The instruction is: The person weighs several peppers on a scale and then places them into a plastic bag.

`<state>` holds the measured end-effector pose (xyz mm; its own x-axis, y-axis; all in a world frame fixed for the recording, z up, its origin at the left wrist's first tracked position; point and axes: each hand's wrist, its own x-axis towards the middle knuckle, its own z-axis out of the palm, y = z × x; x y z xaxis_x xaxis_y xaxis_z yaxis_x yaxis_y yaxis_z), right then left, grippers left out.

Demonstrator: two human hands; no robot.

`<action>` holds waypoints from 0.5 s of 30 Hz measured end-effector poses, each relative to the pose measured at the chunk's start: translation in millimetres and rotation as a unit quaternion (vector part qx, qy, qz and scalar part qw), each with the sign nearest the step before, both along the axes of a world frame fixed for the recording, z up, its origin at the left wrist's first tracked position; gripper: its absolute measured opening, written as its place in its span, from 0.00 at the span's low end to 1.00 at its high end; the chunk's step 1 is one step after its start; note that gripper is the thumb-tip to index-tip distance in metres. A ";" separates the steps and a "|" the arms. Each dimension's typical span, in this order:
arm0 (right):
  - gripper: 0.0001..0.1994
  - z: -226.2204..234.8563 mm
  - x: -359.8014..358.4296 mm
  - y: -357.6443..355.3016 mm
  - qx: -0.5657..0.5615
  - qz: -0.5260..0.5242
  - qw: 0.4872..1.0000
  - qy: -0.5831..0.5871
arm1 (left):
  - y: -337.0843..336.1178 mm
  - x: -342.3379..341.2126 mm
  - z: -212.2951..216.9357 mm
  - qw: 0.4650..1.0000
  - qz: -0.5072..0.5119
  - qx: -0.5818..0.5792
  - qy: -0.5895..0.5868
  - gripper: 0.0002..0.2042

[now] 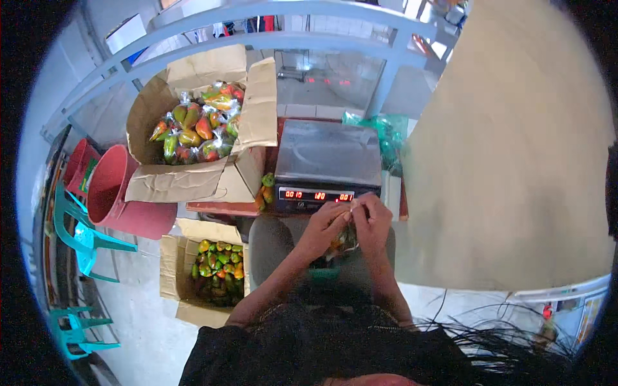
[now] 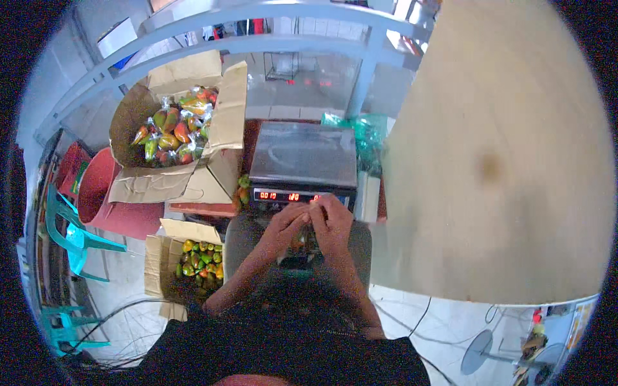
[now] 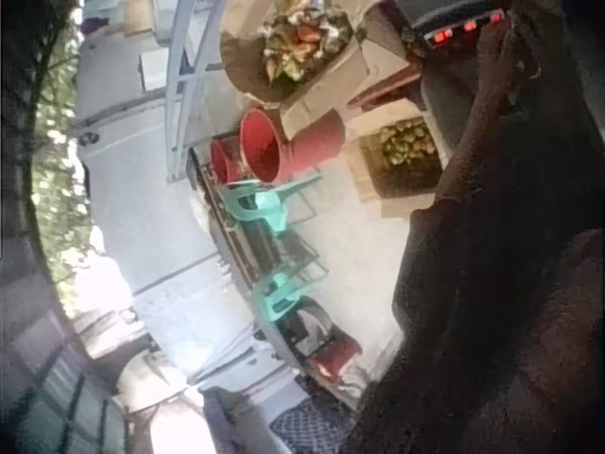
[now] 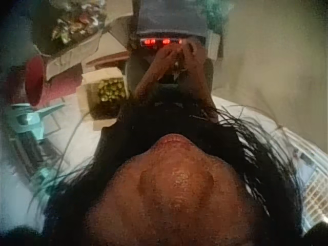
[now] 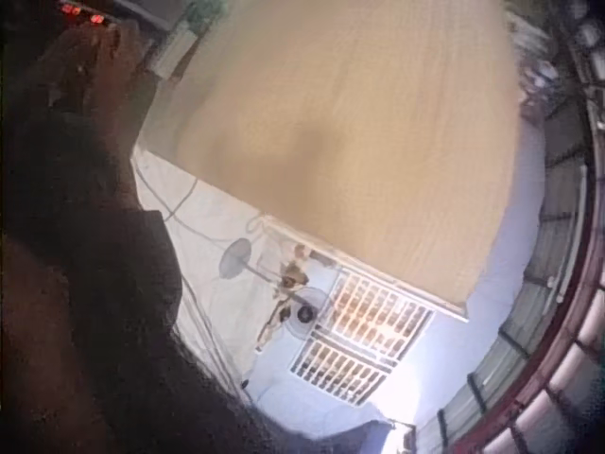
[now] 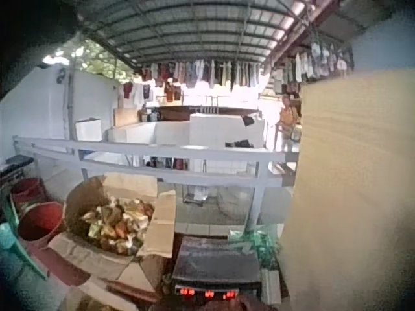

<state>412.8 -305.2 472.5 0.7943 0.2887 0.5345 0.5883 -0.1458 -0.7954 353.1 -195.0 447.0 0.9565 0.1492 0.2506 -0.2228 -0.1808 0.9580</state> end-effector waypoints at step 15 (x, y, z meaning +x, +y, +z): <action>0.08 -9.5 27.1 9.3 -0.120 0.242 0.957 0.103 | 30.5 -24.5 -3.2 0.989 0.038 -0.127 0.067 0.10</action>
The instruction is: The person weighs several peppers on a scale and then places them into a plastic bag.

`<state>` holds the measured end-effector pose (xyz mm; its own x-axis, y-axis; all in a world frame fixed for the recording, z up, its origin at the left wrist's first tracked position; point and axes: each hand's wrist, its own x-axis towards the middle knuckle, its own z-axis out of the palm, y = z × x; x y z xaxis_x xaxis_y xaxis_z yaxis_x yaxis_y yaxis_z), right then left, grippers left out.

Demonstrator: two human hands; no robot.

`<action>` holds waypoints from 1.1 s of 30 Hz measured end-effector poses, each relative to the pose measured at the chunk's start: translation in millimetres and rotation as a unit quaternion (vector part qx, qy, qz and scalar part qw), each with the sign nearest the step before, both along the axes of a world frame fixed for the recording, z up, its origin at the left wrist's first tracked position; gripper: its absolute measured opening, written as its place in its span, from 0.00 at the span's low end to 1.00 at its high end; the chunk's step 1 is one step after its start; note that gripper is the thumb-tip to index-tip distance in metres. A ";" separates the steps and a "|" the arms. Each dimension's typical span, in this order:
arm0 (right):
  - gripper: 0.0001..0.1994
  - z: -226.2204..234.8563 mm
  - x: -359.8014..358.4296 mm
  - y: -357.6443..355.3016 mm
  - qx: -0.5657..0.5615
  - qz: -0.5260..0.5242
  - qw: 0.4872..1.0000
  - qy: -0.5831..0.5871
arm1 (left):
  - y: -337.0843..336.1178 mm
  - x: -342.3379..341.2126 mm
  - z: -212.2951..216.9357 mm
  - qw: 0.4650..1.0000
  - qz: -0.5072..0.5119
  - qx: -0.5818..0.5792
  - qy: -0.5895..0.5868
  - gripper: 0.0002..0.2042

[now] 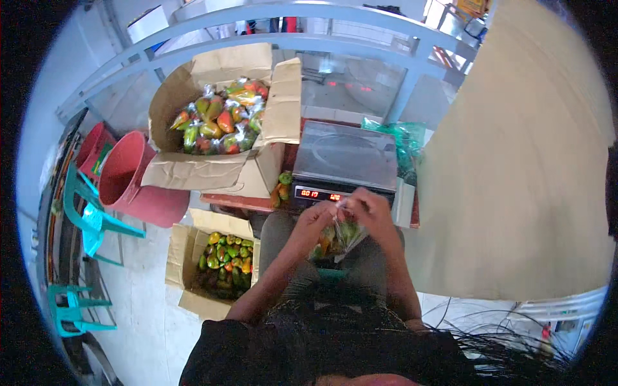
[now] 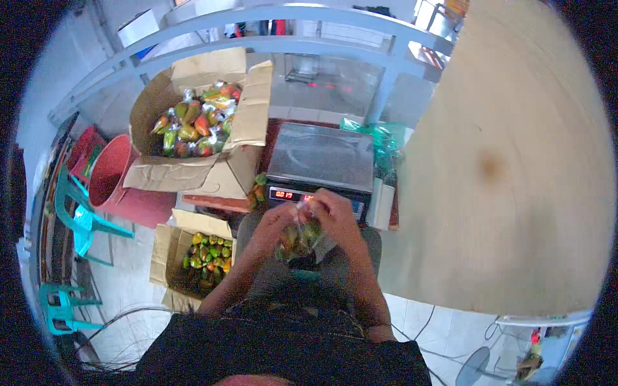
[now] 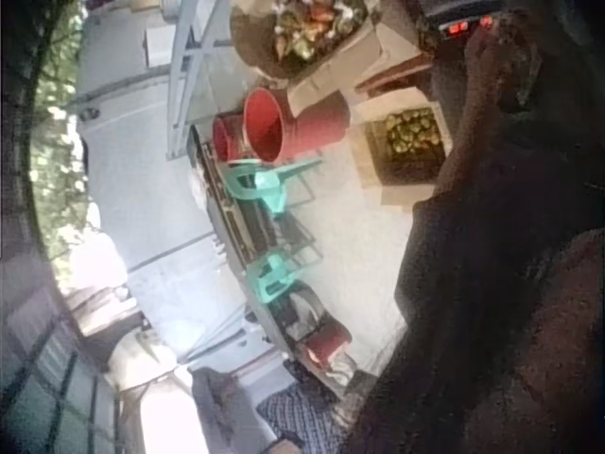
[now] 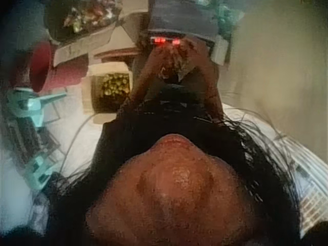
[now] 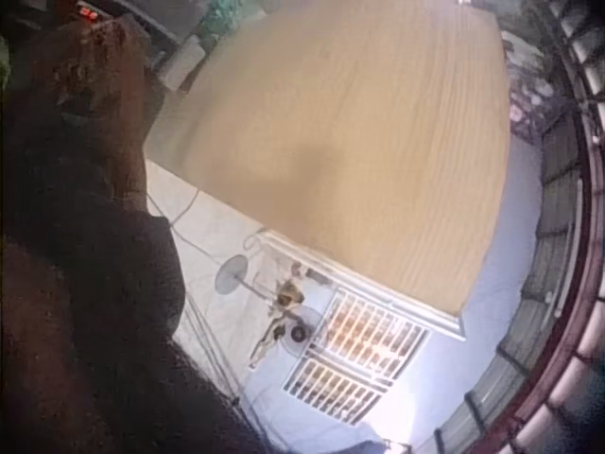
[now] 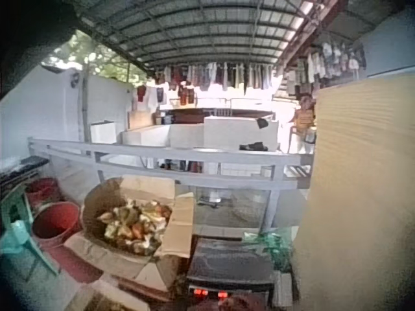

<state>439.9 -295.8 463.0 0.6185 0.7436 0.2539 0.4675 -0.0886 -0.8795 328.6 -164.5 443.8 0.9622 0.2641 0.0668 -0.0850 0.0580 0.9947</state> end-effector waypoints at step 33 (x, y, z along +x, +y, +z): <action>0.07 -179.4 43.7 -102.5 0.144 -0.236 0.895 0.350 | 323.9 55.1 22.7 0.950 0.269 0.143 -0.071 0.11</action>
<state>483.6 -398.4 283.6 0.9289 0.3236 -0.1801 -0.2372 0.1464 -0.9604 383.7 159.4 466.5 0.6699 0.6658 0.3285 -0.1593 -0.3033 0.9395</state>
